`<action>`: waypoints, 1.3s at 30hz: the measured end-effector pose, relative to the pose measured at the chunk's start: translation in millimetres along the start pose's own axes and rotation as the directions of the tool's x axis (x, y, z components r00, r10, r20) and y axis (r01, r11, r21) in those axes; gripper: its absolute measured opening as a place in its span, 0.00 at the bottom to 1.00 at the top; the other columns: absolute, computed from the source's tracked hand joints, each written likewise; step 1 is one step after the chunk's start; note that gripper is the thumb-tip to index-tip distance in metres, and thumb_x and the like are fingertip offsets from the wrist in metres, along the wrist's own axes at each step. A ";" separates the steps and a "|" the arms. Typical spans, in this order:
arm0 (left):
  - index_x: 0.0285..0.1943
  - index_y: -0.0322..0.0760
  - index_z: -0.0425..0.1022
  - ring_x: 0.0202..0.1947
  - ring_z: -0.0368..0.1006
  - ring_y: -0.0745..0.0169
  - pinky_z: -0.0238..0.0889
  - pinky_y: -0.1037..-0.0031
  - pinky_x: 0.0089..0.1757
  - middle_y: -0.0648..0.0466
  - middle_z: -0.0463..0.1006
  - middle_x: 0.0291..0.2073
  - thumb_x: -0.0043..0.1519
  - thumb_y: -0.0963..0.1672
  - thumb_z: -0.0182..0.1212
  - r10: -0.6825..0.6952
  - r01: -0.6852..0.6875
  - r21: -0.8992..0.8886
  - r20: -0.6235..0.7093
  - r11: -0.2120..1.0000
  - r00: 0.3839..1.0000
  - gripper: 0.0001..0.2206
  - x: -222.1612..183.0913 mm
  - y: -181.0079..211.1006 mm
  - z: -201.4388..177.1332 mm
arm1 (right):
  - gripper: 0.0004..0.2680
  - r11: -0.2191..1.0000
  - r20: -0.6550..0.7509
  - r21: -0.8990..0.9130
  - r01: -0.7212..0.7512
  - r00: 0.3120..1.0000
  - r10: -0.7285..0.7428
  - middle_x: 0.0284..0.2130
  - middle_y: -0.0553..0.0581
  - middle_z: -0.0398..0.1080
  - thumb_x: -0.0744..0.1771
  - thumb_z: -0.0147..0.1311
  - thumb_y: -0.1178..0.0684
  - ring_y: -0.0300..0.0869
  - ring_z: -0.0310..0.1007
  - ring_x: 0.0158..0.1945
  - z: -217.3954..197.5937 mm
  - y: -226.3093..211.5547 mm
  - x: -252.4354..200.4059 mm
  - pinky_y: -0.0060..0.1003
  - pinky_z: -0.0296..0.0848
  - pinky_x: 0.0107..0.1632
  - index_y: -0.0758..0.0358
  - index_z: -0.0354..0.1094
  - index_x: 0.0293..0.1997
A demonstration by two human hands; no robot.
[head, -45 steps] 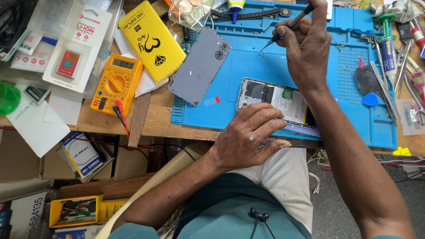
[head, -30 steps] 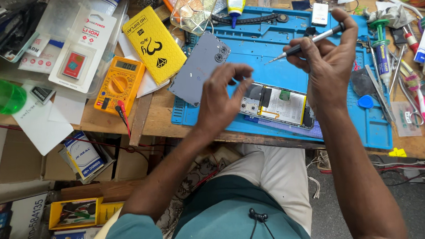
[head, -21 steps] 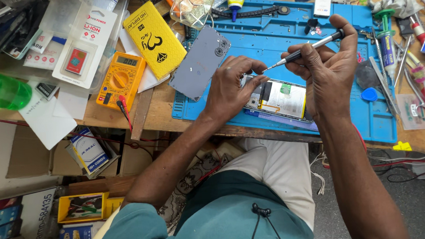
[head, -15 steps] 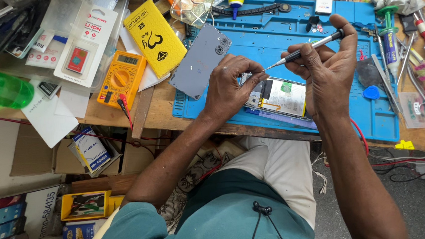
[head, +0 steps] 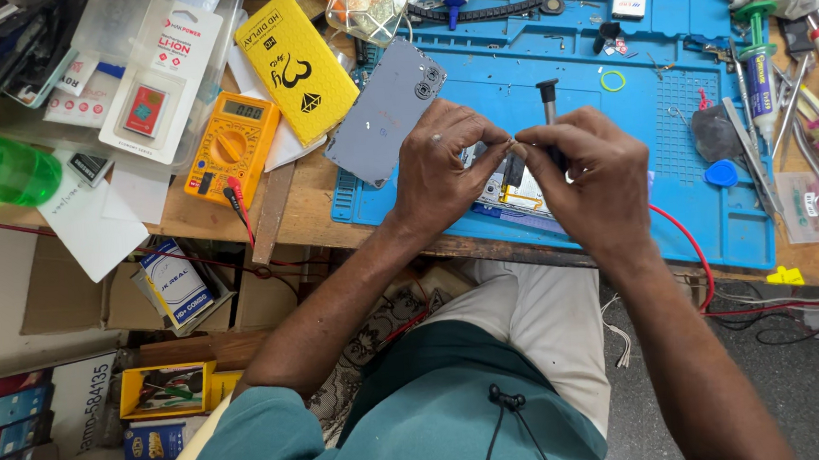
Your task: The person uses a screwdriver to manipulate internal components of a disassembled smartphone on a blue work mat. They connect a charging cable to the device, observe the screen display, and continue adjusting the internal parts with the tool.
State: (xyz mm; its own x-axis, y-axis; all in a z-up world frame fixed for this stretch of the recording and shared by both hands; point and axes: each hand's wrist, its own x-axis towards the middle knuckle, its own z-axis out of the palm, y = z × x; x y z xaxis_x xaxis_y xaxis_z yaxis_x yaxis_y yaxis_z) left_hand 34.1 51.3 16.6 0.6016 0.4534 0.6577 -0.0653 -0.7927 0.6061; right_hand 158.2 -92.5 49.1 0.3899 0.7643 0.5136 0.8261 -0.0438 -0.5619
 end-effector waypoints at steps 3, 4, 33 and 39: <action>0.35 0.38 0.80 0.41 0.74 0.59 0.69 0.67 0.41 0.56 0.80 0.33 0.58 0.41 0.73 0.026 -0.025 0.019 -0.020 1.000 0.999 0.04 -1.7 -0.9 1.7 | 0.04 0.998 -0.020 -0.041 0.052 0.998 -0.053 0.37 0.57 0.73 0.68 0.66 0.59 0.39 0.75 0.32 4.5 -5.6 0.2 0.35 0.72 0.34 0.63 0.78 0.47; 0.35 0.38 0.80 0.41 0.74 0.58 0.69 0.66 0.41 0.56 0.80 0.33 0.57 0.41 0.73 0.033 -0.032 0.025 -0.025 0.999 0.999 0.04 -2.1 -1.3 2.4 | 0.04 0.996 -0.013 -0.070 0.060 0.998 -0.061 0.37 0.57 0.73 0.68 0.66 0.59 0.40 0.75 0.32 4.9 -6.4 -0.4 0.36 0.72 0.34 0.62 0.78 0.46; 0.38 0.42 0.83 0.41 0.75 0.63 0.70 0.69 0.43 0.59 0.83 0.34 0.57 0.42 0.73 -0.041 0.055 -0.163 0.087 0.985 0.995 0.04 -7.8 -8.6 3.0 | 0.08 0.716 0.195 0.575 -0.395 0.917 0.348 0.30 0.55 0.70 0.75 0.54 0.58 0.33 0.65 0.31 3.2 20.0 -7.4 0.28 0.63 0.35 0.70 0.72 0.39; 0.39 0.43 0.84 0.41 0.75 0.65 0.71 0.70 0.42 0.59 0.83 0.34 0.59 0.43 0.73 -0.076 0.101 -0.213 0.123 0.972 0.989 0.03 -7.8 -7.8 3.9 | 0.14 0.752 -0.013 0.634 -0.180 0.970 0.243 0.56 0.65 0.73 0.72 0.54 0.62 0.43 0.79 0.52 -18.5 -2.7 -18.2 0.36 0.82 0.54 0.70 0.60 0.65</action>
State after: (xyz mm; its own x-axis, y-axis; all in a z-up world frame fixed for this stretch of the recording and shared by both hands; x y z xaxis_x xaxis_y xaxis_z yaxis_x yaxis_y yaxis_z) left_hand 33.0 52.3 5.0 0.6983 0.4584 0.5497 -0.1723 -0.6378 0.7507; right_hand 156.4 -118.2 53.3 0.5838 0.7226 0.3701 0.2934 0.2373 -0.9261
